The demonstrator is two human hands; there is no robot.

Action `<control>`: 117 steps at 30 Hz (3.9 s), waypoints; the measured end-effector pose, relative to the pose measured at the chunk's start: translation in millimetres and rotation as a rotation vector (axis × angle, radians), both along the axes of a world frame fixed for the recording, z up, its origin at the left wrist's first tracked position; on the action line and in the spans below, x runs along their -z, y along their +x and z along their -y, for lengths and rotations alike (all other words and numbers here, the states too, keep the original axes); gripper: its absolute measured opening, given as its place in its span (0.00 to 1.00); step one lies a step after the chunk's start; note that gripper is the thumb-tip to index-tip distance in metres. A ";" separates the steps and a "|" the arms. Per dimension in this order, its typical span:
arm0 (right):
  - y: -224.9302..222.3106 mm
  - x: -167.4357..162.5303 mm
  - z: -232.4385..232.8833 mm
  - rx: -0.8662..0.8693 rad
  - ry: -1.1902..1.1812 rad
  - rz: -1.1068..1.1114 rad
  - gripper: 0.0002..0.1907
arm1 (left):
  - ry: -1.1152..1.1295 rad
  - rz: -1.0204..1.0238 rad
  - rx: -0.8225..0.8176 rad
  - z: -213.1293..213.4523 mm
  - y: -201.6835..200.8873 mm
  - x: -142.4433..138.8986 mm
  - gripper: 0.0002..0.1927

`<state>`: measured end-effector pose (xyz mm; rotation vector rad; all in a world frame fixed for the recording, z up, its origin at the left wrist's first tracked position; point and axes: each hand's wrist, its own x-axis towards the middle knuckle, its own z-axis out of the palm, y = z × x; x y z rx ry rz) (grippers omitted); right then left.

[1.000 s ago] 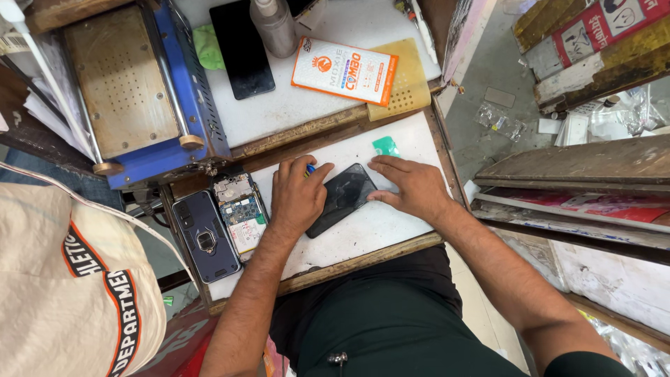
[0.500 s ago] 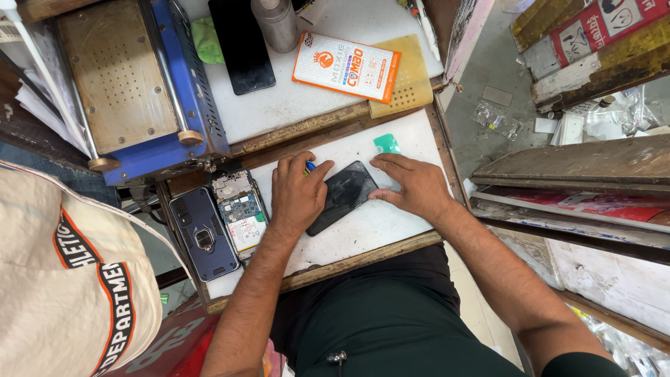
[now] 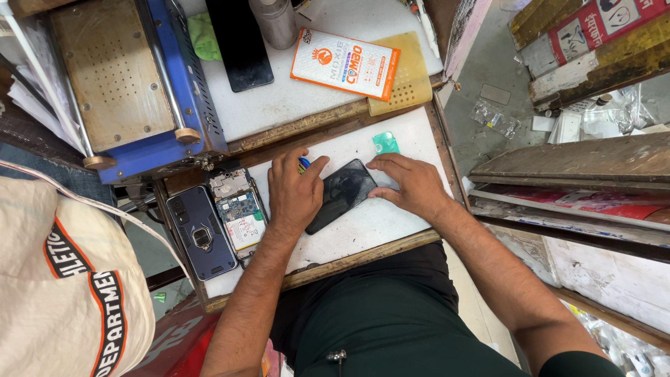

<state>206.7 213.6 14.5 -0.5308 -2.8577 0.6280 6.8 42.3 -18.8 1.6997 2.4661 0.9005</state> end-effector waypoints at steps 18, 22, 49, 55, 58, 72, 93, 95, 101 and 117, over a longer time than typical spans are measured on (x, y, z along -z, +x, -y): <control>-1.6 -1.9 5.0 -0.004 -0.010 -0.058 0.21 | 0.036 -0.008 -0.029 1.2 0.2 9.5 0.12; -1.0 0.2 5.8 0.011 -0.012 -0.051 0.20 | 0.056 0.027 0.033 2.6 -1.6 10.8 0.12; -25.2 -27.1 12.0 0.017 0.008 0.116 0.37 | 0.020 0.038 -0.054 39.1 -11.6 -9.8 0.09; -13.4 -27.8 13.5 0.007 -0.031 0.056 0.34 | -0.035 0.054 -0.031 37.9 11.7 -4.9 0.15; -10.4 -31.5 16.6 -0.083 -0.019 -0.017 0.41 | -0.043 0.063 -0.009 25.1 28.8 -6.6 0.19; -15.7 -34.9 16.9 -0.108 -0.009 0.009 0.44 | 0.136 0.009 0.001 -10.9 35.8 -14.9 0.19; -5.8 -28.7 5.3 -0.044 -0.268 -0.128 0.36 | -0.030 0.064 -0.058 106.4 -9.4 -71.1 0.17; 17.6 -28.6 -7.9 0.147 -0.265 -0.258 0.21 | 0.014 0.100 -0.054 108.3 -5.2 -78.8 0.22; 151.6 -55.0 -95.2 0.756 -0.049 0.056 0.17 | 0.199 0.189 0.033 101.8 8.7 -91.8 0.34; 132.7 52.4 -10.5 0.624 -0.397 0.330 0.28 | 0.342 0.475 0.220 72.7 33.6 -93.0 0.41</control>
